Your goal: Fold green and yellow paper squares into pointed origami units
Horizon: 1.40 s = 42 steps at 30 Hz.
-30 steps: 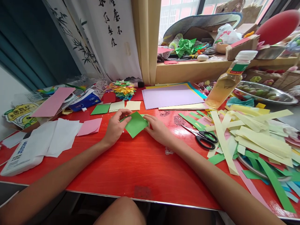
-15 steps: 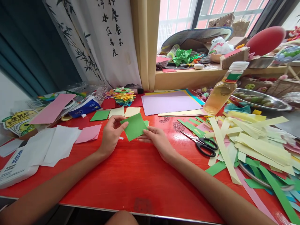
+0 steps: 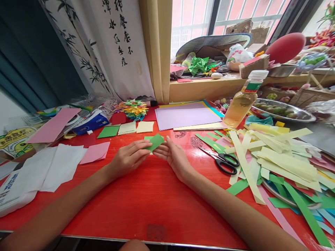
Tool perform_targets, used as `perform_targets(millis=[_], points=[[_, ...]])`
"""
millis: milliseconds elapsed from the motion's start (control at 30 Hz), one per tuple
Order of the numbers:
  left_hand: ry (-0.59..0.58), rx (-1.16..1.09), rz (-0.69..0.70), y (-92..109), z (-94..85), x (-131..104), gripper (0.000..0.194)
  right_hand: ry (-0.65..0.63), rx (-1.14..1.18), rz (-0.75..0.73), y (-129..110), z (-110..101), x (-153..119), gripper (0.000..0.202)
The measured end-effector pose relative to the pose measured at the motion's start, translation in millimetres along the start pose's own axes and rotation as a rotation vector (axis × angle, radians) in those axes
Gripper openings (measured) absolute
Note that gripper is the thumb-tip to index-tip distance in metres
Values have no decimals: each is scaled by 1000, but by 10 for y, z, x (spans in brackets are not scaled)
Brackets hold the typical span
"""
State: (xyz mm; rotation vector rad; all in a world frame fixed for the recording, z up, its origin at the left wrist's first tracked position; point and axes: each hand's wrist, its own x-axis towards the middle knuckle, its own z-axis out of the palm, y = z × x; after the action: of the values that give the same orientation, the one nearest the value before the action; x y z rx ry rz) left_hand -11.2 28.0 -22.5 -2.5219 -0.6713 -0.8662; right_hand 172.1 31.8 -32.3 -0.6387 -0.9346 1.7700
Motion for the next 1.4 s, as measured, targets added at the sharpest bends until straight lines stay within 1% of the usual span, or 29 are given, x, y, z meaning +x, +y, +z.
perform_targets(millis=[133,200,267,333,400,433,500,633,733,933,1100,1400], points=[[-44,-64,-73,40,-10,-6,7,-48,-172,-50,-7,25,-39,21],[-63,-145,-165,78,-23,15,7,-33,-252,-78,-12,38,-61,19],[-45,-233,-340,116,-36,54,11,-14,-318,-108,-20,49,-76,19],[-24,-313,-554,142,-46,101,13,-11,-368,-133,-28,62,-85,20],[-35,-395,-739,158,-50,139,18,-17,-411,-147,-35,77,-93,20],[-50,-445,-805,163,-49,152,22,-23,-430,-152,-37,85,-98,20],[-65,-552,-887,174,-43,164,26,-31,-457,-165,-40,97,-106,20],[-30,-734,-961,203,-29,158,30,-6,-501,-175,-36,97,-106,18],[-37,-816,-1006,224,-29,158,33,27,-545,-179,-32,78,-96,17],[-37,-978,-1072,232,-21,176,38,44,-652,-211,-27,47,-97,21],[-20,-1041,-1127,233,-26,180,35,36,-694,-204,-38,74,-119,24],[-28,-1087,-1145,224,-35,189,30,32,-706,-183,-23,88,-130,21]])
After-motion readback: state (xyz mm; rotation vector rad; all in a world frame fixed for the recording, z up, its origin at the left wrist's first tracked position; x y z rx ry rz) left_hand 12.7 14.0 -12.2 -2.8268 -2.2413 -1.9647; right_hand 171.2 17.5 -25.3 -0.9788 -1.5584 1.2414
